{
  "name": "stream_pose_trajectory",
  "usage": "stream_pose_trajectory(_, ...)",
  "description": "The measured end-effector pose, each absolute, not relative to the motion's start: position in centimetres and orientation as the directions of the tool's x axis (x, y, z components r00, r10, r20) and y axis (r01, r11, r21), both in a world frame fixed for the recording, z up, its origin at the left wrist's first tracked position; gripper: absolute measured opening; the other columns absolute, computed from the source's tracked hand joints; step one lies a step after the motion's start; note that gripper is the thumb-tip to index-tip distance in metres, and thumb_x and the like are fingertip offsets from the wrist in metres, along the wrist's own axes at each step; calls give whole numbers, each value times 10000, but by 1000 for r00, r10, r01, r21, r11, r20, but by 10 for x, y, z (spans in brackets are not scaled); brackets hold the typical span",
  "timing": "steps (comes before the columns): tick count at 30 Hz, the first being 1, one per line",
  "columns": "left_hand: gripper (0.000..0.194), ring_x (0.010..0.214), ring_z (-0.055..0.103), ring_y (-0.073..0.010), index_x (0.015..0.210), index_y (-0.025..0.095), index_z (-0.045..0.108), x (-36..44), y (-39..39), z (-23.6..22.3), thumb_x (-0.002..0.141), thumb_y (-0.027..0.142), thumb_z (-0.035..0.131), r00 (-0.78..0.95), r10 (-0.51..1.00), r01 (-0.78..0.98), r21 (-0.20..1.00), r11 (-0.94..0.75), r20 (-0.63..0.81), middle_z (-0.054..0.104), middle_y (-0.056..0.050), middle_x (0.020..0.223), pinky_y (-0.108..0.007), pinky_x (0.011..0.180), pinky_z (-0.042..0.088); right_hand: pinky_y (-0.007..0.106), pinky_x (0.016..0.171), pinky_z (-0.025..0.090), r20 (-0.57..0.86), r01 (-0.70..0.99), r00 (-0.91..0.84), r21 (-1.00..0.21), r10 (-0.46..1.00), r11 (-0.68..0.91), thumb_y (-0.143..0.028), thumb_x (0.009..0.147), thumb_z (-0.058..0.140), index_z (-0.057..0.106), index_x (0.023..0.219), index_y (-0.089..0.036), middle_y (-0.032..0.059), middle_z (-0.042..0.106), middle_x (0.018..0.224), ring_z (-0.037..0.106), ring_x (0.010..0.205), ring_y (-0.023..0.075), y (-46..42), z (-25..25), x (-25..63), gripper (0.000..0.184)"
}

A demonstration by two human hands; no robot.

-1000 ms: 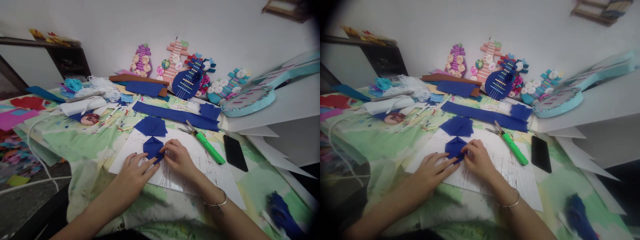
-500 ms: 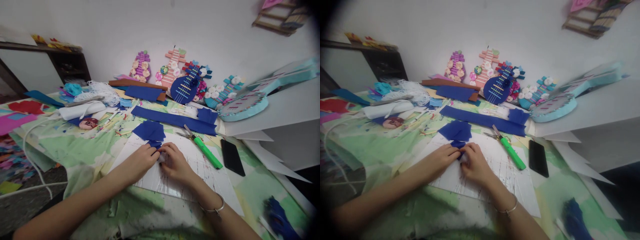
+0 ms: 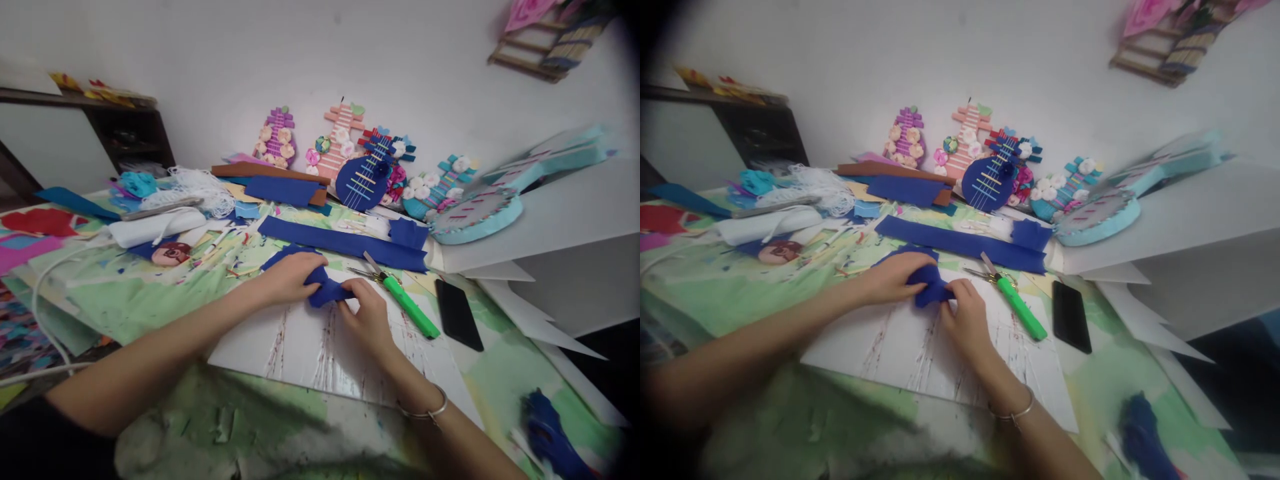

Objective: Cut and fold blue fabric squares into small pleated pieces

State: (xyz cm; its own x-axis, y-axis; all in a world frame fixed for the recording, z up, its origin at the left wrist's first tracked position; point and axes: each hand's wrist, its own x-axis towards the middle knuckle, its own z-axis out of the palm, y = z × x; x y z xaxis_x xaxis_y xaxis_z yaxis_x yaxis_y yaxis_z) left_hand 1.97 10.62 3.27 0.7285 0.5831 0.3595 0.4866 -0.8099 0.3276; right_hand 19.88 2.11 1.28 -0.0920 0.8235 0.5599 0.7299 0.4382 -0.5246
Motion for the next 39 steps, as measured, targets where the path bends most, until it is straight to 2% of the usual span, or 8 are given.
stream_pose_trajectory(6,575,1334,341,-339,1340,179,479,3,144,0,866,501,514,708,668,635,208,-744,229,470,-138,1401,-511,1050,298,322,708,461,583,745,-60,-514,810,425,-98,742,551,570,816,-194,38,630,807,577,757,187,25,39,203,123)
stream_pose_trajectory(12,455,1311,389,-306,1285,177,528,-16,159,-1,832,208,514,696,664,644,170,-746,273,545,-103,1334,-482,1052,309,408,850,485,587,620,61,-656,807,431,-166,770,580,608,874,-199,46,656,881,611,858,206,43,49,203,113)
stream_pose_trajectory(17,661,1333,356,-330,1295,121,489,-24,165,3,644,8,481,625,706,706,145,-693,334,511,-142,1356,-520,1055,304,353,871,509,627,338,139,-758,767,558,-186,789,588,607,929,-203,57,647,977,620,937,184,54,46,193,142)
stream_pose_trajectory(20,712,1369,293,-317,1311,149,449,-20,151,11,614,5,476,679,593,557,222,-800,433,442,-124,1415,-544,1095,239,357,880,511,623,309,76,-757,779,575,-192,763,610,619,844,-202,58,664,969,629,939,189,59,29,198,82)
stream_pose_trajectory(24,672,1312,352,-292,1289,175,404,-7,124,20,632,103,527,738,443,247,406,-880,509,439,-125,1381,-490,1081,310,408,824,530,344,476,-27,-821,938,315,-167,694,626,678,820,-182,49,712,851,658,828,218,69,1,217,137)
stream_pose_trajectory(27,705,1290,337,-311,1265,159,386,2,111,19,582,104,551,796,399,224,390,-893,456,427,-147,1354,-511,1070,308,410,836,522,266,503,-93,-819,960,276,-135,657,631,700,812,-168,53,722,863,659,828,224,74,-9,230,173)
stream_pose_trajectory(34,276,1112,455,-256,990,158,536,11,113,9,722,88,534,754,424,341,252,-906,501,535,-111,1153,-436,952,372,412,898,498,215,292,-143,-924,966,249,-183,636,675,684,784,-163,63,722,904,667,867,218,79,-10,236,149)
stream_pose_trajectory(39,106,958,507,-199,821,162,583,12,117,5,803,89,509,725,386,311,230,-922,570,598,-64,978,-353,853,396,417,900,498,287,428,-143,-845,947,321,-114,640,627,637,1007,-159,98,671,1068,639,972,232,75,-11,234,370)
